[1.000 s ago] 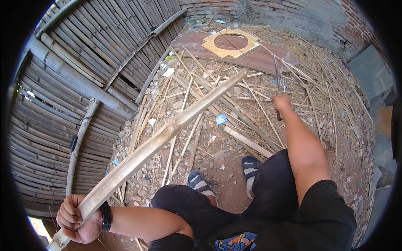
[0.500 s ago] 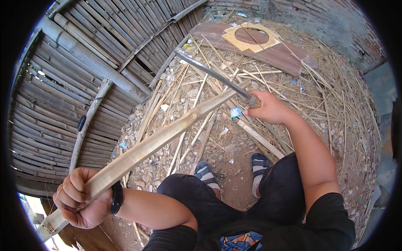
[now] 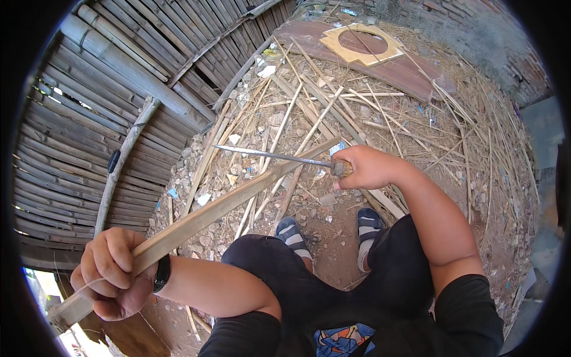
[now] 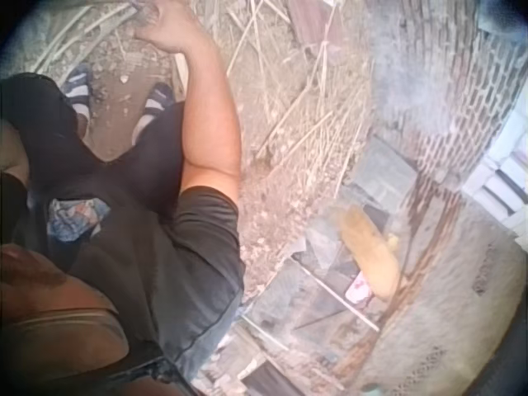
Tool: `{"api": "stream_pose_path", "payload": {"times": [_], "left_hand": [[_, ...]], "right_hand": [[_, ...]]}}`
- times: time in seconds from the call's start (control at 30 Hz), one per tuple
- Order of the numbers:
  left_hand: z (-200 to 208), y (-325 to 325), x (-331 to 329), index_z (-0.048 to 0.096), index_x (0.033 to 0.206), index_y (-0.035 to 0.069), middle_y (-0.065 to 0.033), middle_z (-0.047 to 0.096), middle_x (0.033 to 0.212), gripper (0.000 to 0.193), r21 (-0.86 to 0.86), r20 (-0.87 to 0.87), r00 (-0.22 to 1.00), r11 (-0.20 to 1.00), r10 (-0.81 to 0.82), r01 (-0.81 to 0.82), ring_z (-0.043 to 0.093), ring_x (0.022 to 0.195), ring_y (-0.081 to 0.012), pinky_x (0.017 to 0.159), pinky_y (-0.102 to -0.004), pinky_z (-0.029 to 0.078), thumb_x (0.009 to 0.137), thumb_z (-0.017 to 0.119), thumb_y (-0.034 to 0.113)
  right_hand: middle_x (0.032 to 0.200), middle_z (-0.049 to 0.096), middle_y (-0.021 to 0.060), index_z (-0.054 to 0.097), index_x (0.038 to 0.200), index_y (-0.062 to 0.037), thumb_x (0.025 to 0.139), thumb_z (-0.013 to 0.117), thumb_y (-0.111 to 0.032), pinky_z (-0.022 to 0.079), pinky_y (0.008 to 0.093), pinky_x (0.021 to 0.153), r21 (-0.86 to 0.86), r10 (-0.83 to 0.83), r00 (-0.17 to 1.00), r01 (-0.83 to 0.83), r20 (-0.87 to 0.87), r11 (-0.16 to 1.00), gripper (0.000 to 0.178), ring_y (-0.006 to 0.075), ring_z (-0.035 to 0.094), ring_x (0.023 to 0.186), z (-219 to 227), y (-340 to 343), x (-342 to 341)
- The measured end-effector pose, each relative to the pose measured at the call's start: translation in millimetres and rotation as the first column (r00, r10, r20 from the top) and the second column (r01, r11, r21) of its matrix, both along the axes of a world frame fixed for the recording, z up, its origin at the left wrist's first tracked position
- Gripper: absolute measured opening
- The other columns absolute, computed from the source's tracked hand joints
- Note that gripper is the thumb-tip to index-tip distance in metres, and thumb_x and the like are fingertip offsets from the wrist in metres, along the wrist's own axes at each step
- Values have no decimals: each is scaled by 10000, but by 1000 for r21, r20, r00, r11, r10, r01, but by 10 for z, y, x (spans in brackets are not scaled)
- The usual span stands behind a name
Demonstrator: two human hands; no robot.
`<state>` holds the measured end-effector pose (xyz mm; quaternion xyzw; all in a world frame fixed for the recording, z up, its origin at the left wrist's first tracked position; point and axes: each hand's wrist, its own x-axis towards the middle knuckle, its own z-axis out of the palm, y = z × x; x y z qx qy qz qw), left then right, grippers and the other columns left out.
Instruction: The person splits bamboo strips using a machete. They hold the bamboo with one hand and strike it with the machete to separate it into thinner pieces, then set the split pieces aside on the ground.
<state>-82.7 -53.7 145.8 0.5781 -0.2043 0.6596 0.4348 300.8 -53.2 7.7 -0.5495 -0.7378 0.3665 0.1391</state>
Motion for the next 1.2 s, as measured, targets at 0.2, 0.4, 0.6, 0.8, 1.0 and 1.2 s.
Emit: {"api": "stream_pose_path", "payload": {"times": [0.2, 0.4, 0.6, 0.8, 1.0, 1.2], "left_hand": [[-423, 627, 295, 375, 710, 196, 60, 352, 536, 428, -221, -227, 973, 975, -25, -26, 298, 449, -84, 518, -280, 228, 941, 621, 460], [-437, 697, 502, 483, 864, 183, 32, 412, 652, 441, -367, -309, 951, 923, -6, -113, 367, 563, -110, 607, -301, 300, 921, 578, 610], [-429, 737, 503, 474, 831, 146, 22, 423, 729, 550, -470, -251, 966, 866, 57, -173, 383, 594, -110, 613, -280, 340, 843, 647, 668], [-519, 764, 168, 430, 713, 164, 40, 378, 625, 551, -464, -236, 933, 875, -271, 136, 349, 516, -88, 530, -248, 297, 801, 724, 622], [-596, 849, 82, 428, 648, 199, 77, 381, 556, 462, -366, -287, 888, 898, -358, 244, 310, 431, -57, 476, -238, 261, 893, 674, 504], [-623, 844, 22, 414, 624, 209, 87, 374, 535, 433, -381, -281, 901, 900, -331, 213, 298, 419, -49, 470, -230, 242, 911, 668, 411]], "right_hand": [[1112, 656, 268, 585, 1261, 54, 769, 771, -296, 499, 415, 912, 40, -196, 979, 194, 55, 980, 632, 382, 641, 1059, -19, 258, -93], [1108, 667, 264, 588, 1235, 84, 798, 767, -360, 480, 391, 946, -39, -345, 913, 345, -215, 938, 649, 361, 647, 1060, -357, 126, -659], [1028, 673, 281, 610, 1179, 72, 804, 745, -355, 502, 425, 890, -78, -480, 833, 478, -275, 875, 584, 388, 664, 999, -977, -248, -1115], [961, 670, 275, 612, 1185, 40, 791, 727, -260, 524, 460, 818, -185, -455, 869, 423, -193, 887, 508, 404, 669, 918, -931, -385, -1155], [995, 669, 278, 586, 1220, 50, 771, 704, -186, 523, 452, 848, -300, -471, 868, 412, -157, 860, 521, 403, 663, 968, -1158, -325, -1103], [992, 672, 278, 600, 1168, 61, 750, 692, -170, 524, 444, 862, -243, -533, 829, 488, -172, 838, 485, 403, 661, 981, -1398, -268, -1162]]}}
